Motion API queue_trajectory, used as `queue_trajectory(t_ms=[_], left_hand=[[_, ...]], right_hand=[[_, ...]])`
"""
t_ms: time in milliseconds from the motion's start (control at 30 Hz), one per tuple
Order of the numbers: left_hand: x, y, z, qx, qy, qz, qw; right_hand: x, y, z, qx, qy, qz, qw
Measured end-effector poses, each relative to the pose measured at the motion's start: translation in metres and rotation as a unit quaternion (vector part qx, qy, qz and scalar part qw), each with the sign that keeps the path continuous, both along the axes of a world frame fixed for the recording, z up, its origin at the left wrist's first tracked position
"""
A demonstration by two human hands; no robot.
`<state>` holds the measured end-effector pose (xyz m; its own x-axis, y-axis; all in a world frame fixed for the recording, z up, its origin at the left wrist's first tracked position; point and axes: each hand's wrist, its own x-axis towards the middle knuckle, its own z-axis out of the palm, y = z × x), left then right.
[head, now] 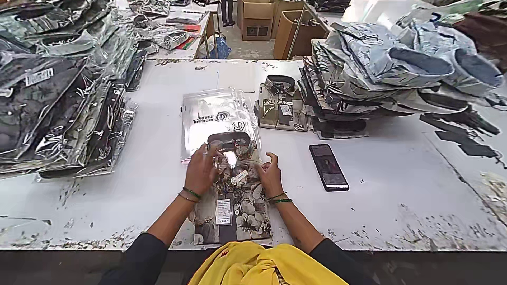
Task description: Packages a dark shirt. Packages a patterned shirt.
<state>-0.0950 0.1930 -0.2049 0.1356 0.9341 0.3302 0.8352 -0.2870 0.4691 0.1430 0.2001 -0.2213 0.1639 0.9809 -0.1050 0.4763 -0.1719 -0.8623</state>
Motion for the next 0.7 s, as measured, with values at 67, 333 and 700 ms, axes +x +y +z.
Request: queue_trajectory(t_ms=[67,333,700], left_hand=[[-0.030,-0.026,0.006,-0.179,-0.005,0.110,0.978],[-0.036,-0.084,-0.001,-0.303,0.039,0.148,0.941],[-0.037,-0.081,0.032,-0.404,0.040,0.123,0.905]], right_hand=[[-0.002,-0.001,-0.008,0.057,-0.050,0.030,0.997],[-0.005,-0.004,-0.022,0.151,-0.095,0.050,0.983],[-0.004,-0.006,-0.025,0.194,-0.105,0.052,0.974]])
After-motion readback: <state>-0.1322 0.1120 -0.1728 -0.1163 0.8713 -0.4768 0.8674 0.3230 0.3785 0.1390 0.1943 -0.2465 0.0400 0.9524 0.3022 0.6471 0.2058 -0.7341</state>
